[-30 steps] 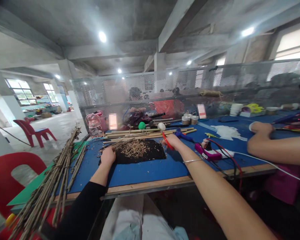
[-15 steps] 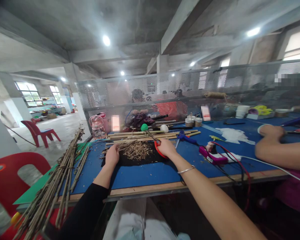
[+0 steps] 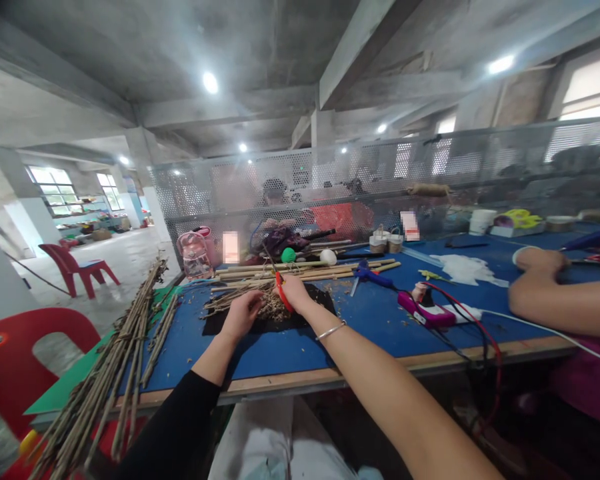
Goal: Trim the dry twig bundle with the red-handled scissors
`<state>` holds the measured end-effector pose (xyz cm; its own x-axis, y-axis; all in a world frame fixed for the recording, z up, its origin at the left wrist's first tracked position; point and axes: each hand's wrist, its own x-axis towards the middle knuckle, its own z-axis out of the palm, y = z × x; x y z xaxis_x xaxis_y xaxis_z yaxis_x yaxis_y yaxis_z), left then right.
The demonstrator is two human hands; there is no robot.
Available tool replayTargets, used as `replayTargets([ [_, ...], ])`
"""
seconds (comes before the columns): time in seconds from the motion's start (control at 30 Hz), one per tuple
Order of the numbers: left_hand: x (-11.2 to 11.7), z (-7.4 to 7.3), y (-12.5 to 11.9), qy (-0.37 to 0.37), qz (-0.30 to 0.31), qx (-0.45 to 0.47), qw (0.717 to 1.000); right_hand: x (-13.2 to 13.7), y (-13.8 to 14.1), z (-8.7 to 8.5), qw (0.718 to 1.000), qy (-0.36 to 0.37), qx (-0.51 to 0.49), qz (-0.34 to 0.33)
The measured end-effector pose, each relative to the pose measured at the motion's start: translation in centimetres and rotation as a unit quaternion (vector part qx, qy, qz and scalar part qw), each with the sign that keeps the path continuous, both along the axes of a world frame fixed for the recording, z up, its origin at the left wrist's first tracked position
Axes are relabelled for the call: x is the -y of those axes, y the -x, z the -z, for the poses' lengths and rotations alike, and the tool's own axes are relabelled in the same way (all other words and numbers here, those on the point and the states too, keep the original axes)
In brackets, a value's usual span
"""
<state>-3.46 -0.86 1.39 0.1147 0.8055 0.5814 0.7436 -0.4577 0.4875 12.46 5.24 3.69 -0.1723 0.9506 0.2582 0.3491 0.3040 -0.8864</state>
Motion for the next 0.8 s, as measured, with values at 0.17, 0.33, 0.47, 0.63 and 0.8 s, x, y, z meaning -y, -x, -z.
replayTargets([
  [0.17, 0.4, -0.7, 0.1, 0.028, -0.07, -0.044, 0.996, -0.4, 0.0, 0.0, 0.998, -0.018, -0.03, 0.042],
  [0.33, 0.5, -0.9, 0.1, 0.007, -0.097, -0.063, 0.993, -0.2, 0.0, -0.5, 0.995, -0.046, -0.028, 0.088],
  [0.47, 0.2, -0.6, 0.2, -0.017, -0.095, -0.066, 0.993, 0.3, 0.1, -0.7, 0.99, -0.079, -0.009, 0.115],
  [0.63, 0.2, -0.8, -0.3, -0.017, -0.106, -0.035, 0.994, 1.1, 0.6, -0.3, 0.984, -0.091, -0.033, 0.149],
  [0.8, 0.0, -1.5, -1.4, -0.009, -0.144, 0.053, 0.988, 2.1, 2.8, 1.5, 0.982, -0.06, -0.113, 0.135],
])
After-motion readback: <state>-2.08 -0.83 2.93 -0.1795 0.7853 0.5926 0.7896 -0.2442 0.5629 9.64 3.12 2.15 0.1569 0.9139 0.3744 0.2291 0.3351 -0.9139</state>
